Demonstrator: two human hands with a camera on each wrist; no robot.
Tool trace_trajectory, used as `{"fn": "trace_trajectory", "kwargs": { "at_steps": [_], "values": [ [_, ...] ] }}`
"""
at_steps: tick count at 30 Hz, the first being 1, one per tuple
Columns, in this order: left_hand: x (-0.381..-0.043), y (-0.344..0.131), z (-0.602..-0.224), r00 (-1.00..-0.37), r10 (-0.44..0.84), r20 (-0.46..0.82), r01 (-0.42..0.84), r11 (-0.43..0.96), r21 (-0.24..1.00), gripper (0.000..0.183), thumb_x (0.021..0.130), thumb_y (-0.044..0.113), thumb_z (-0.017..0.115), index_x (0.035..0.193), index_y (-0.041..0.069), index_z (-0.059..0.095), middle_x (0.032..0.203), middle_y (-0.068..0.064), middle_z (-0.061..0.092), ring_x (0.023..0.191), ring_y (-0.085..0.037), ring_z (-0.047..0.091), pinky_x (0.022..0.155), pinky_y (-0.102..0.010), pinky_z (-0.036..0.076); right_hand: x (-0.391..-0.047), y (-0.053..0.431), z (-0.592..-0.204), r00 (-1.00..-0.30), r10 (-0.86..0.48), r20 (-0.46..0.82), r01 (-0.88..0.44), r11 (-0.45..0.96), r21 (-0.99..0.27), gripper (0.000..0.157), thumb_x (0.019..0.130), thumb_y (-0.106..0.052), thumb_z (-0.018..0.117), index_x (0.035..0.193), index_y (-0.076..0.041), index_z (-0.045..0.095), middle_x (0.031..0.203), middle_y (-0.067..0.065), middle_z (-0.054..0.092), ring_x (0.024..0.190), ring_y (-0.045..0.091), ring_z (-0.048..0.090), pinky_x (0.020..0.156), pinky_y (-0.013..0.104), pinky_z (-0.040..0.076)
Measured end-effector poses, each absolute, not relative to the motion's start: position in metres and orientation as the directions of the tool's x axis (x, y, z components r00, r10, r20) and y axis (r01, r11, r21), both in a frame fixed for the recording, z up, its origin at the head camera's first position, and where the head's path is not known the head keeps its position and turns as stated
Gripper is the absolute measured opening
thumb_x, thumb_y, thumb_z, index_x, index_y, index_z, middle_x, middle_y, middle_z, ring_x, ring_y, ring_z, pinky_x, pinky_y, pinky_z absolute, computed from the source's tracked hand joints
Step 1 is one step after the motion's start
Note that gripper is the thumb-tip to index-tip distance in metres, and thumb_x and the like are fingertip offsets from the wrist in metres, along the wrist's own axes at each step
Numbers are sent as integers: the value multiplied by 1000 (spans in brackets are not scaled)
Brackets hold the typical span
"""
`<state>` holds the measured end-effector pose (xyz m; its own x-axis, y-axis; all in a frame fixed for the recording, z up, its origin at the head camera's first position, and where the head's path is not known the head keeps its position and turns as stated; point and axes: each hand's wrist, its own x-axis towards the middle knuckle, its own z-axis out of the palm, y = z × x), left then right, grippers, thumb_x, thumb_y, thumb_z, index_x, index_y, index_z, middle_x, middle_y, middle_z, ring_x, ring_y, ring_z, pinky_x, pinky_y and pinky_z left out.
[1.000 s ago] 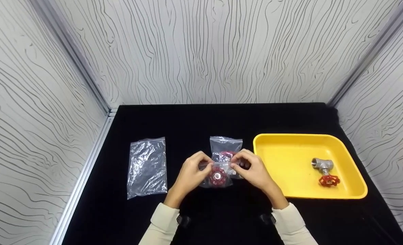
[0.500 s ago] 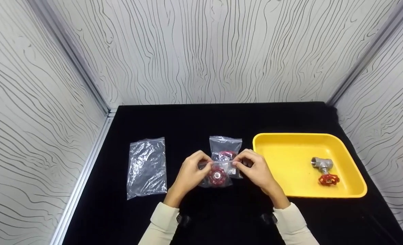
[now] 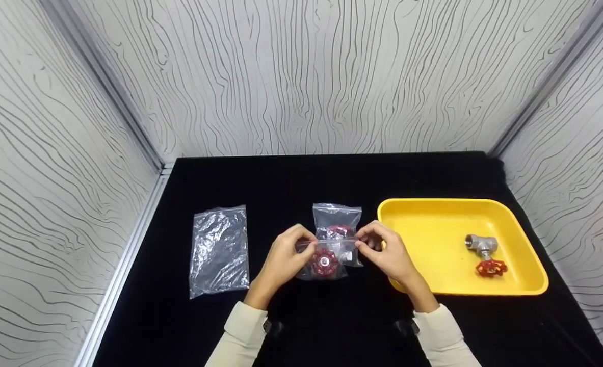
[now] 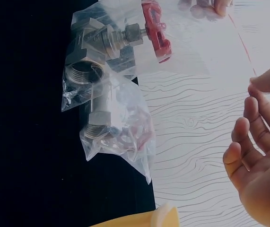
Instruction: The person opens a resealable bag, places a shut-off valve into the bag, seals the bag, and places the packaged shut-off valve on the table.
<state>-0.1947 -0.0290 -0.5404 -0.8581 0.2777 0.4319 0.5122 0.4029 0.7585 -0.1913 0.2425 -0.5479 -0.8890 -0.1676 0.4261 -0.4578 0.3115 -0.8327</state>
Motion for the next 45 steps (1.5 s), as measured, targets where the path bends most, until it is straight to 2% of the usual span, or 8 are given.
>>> {"fn": "trace_trajectory", "kwargs": {
  "at_steps": [7,12,20,24,27,32,36,45],
  "values": [
    [-195,-28,-539,-862,281,423,505,393,768,9,93,1,72,92,10,73,96,-2,74,94,-13,71,88,-28,63,-194,240,-548,-863,-201,463,-504,300,-810,7,91,-1,81,91,-5,75,85,3,68,68,6,52,59,19,44],
    [-195,-27,-538,-865,280,417,499,390,774,9,94,2,72,92,11,73,97,-1,74,94,-13,71,89,-28,63,-195,236,-549,-861,-201,468,-509,315,-801,21,90,7,77,91,-14,73,82,1,65,68,5,52,57,17,43],
    [-195,-27,-539,-861,275,427,507,403,762,7,95,5,74,93,12,73,97,-1,74,94,-13,71,88,-29,63,-194,234,-549,-889,-163,428,-459,319,-829,21,91,6,77,91,-15,72,84,-1,66,68,5,53,58,17,43],
    [-196,-27,-539,-866,268,422,499,418,759,6,97,7,74,94,12,74,98,0,74,94,-12,70,88,-29,62,-194,233,-552,-905,-140,401,-424,322,-846,16,91,4,78,98,-10,74,89,3,68,71,7,55,61,18,45],
    [-196,-27,-539,-866,261,426,500,430,752,6,97,8,75,94,14,75,98,2,75,93,-12,70,88,-31,61,-191,230,-558,-917,-141,374,-399,325,-857,25,90,3,80,112,-4,73,104,10,72,82,11,61,69,19,51],
    [-197,-28,-540,-855,263,447,519,420,745,5,98,11,76,95,16,76,99,3,74,94,-11,69,88,-32,60,-183,219,-571,-938,-167,305,-343,305,-888,53,89,-1,82,138,-1,62,136,19,66,114,33,65,95,39,59],
    [-198,-29,-541,-844,276,460,536,398,745,5,99,11,75,97,16,76,100,3,73,93,-11,68,87,-30,60,-175,210,-583,-952,-193,237,-285,283,-916,69,88,-5,84,149,-3,52,147,19,60,125,43,62,107,51,55],
    [-198,-29,-544,-860,288,421,503,345,792,6,101,16,74,103,11,76,105,0,74,99,-12,70,92,-31,61,-165,200,-608,-958,-241,154,-229,321,-919,71,86,-5,85,148,-3,51,147,22,60,129,40,63,112,58,51]
  ]
}}
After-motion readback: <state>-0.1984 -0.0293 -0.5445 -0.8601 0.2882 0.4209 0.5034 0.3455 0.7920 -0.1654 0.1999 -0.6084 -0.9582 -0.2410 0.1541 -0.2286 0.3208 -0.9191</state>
